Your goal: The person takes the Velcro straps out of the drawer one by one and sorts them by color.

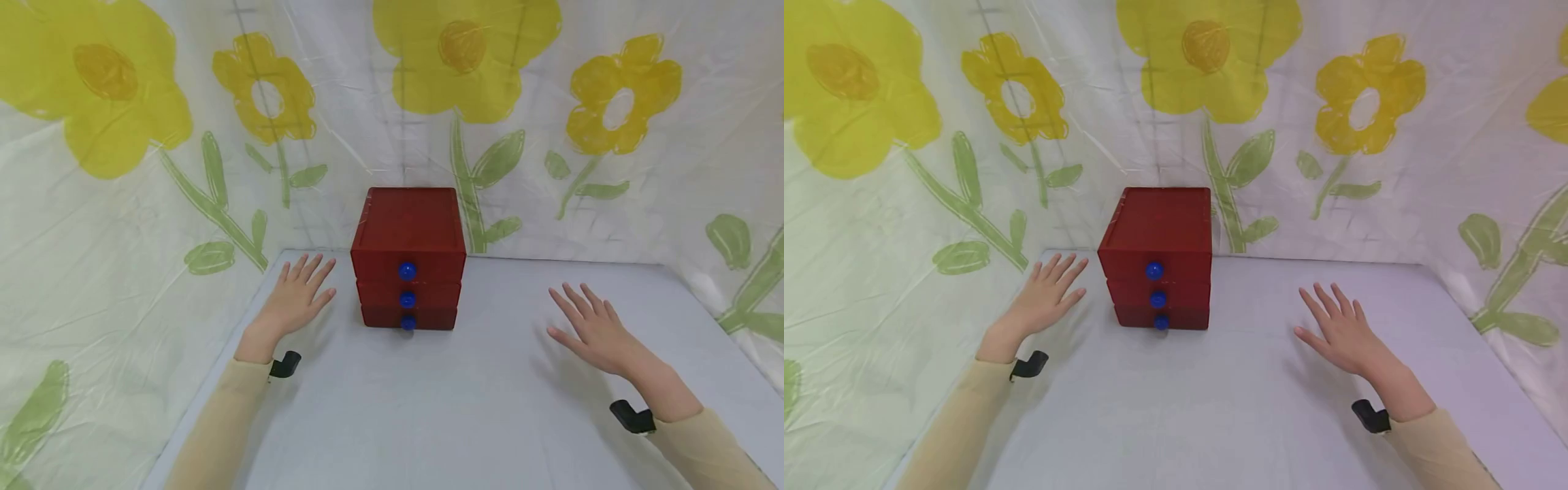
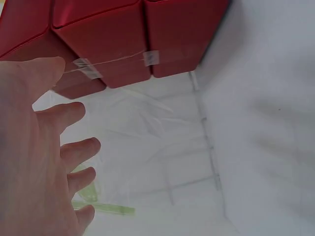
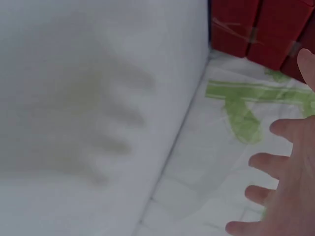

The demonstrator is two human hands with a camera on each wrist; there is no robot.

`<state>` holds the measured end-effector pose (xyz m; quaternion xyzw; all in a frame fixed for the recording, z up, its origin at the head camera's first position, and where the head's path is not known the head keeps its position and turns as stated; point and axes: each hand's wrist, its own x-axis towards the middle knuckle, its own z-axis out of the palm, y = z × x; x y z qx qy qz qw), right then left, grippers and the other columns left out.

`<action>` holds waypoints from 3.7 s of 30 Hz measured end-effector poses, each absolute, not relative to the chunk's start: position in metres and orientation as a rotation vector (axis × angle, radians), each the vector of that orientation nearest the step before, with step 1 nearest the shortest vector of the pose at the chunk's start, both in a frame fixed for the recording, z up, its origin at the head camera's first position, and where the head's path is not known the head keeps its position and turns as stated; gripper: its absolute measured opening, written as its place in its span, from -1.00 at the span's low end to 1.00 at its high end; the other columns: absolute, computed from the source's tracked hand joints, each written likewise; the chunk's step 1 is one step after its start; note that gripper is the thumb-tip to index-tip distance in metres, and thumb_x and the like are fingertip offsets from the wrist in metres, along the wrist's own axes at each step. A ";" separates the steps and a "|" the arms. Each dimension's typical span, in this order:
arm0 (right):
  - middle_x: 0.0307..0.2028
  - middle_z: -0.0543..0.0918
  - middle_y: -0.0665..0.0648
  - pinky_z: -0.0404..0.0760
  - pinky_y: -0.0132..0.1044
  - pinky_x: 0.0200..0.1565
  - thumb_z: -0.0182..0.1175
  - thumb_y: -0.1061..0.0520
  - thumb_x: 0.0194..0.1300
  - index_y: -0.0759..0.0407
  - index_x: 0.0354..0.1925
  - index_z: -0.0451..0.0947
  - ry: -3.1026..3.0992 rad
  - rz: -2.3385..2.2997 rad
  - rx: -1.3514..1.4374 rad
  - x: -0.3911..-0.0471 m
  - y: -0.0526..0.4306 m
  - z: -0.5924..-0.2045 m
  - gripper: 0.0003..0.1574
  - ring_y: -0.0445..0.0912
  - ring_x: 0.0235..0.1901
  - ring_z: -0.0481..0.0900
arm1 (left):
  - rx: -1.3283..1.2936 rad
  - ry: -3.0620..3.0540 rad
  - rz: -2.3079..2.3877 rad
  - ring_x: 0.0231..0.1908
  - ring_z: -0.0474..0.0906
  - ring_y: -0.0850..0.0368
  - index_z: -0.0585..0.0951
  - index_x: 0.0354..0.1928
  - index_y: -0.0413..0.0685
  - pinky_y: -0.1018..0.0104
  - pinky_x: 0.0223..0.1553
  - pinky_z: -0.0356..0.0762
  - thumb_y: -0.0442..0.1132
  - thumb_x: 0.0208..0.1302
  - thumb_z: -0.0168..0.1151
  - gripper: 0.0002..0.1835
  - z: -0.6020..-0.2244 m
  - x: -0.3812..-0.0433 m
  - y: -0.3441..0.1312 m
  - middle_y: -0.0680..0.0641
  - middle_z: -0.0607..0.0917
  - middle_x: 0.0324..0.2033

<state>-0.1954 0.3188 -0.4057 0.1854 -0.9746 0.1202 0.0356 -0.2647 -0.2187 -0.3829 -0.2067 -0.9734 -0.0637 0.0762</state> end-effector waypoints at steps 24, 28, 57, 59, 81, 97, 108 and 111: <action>0.42 0.04 0.38 -0.01 0.33 0.28 0.08 -0.22 0.34 0.11 0.50 -0.10 -2.833 0.296 0.749 -0.212 0.285 -0.355 -0.01 0.35 0.41 -0.12 | -0.688 -2.803 -0.196 0.45 -0.11 -0.20 0.12 0.47 0.07 -0.19 0.41 -0.24 0.14 0.45 -0.19 -0.36 -0.329 -0.270 -0.216 -0.17 0.11 0.45; 0.43 0.06 0.35 0.04 0.33 0.27 0.11 -0.22 0.32 0.11 0.50 -0.10 -2.814 0.331 0.759 -0.215 0.278 -0.346 0.01 0.32 0.41 -0.08 | -0.723 -2.786 -0.250 0.44 -0.05 -0.19 0.13 0.47 0.03 -0.14 0.42 -0.17 0.12 0.46 -0.17 -0.36 -0.321 -0.270 -0.214 -0.17 0.14 0.44; -0.07 0.67 0.20 0.59 -0.19 -0.06 0.41 -0.07 0.07 0.22 0.12 0.55 -2.107 0.697 0.838 -0.224 0.190 -0.341 -0.31 0.03 -0.08 0.62 | -0.818 -2.778 -0.518 0.34 0.26 0.00 0.34 0.36 -0.01 0.05 0.35 0.20 0.11 0.41 -0.03 -0.41 -0.291 -0.283 -0.186 -0.05 0.39 0.32; -0.10 0.68 0.19 0.61 -0.19 -0.09 0.41 -0.07 0.06 0.23 0.10 0.56 -2.100 0.726 0.828 -0.223 0.183 -0.342 -0.32 0.01 -0.12 0.63 | -0.823 -2.780 -0.550 0.34 0.28 0.01 0.35 0.35 -0.01 0.05 0.34 0.22 0.12 0.39 -0.01 -0.41 -0.290 -0.285 -0.185 -0.04 0.41 0.31; -0.19 0.72 0.19 0.67 -0.24 -0.17 0.51 0.17 -0.10 0.29 -0.04 0.62 -2.062 0.997 0.789 -0.225 0.123 -0.358 -0.41 -0.06 -0.21 0.70 | -0.807 -2.881 -0.707 0.28 0.37 0.00 0.43 0.30 0.03 0.01 0.26 0.34 0.16 0.31 0.10 -0.39 -0.286 -0.303 -0.178 -0.06 0.49 0.25; -0.27 0.75 0.17 0.68 -0.30 -0.25 0.45 0.00 0.00 0.28 -0.08 0.63 -2.176 1.086 0.692 -0.237 0.101 -0.375 -0.45 -0.10 -0.28 0.73 | -0.758 -2.927 -1.017 0.22 0.44 -0.01 0.48 0.27 0.07 0.05 0.21 0.41 0.18 0.18 0.24 -0.35 -0.286 -0.313 -0.180 -0.05 0.52 0.21; -0.32 0.75 0.16 0.68 -0.33 -0.30 0.44 -0.02 0.02 0.26 -0.15 0.62 -2.204 1.122 0.592 -0.239 0.086 -0.377 -0.51 -0.11 -0.33 0.73 | -0.697 -2.936 -1.131 0.16 0.50 -0.01 0.56 0.19 0.06 0.03 0.14 0.47 0.22 0.03 0.36 -0.31 -0.282 -0.316 -0.182 -0.03 0.60 0.13; -0.34 0.75 0.15 0.68 -0.34 -0.31 0.44 -0.02 0.02 0.26 -0.17 0.62 -2.204 1.145 0.569 -0.240 0.082 -0.378 -0.53 -0.12 -0.35 0.73 | -0.678 -2.942 -1.144 0.15 0.51 0.03 0.58 0.17 0.08 0.05 0.14 0.47 0.22 0.00 0.38 -0.32 -0.281 -0.316 -0.181 -0.01 0.61 0.11</action>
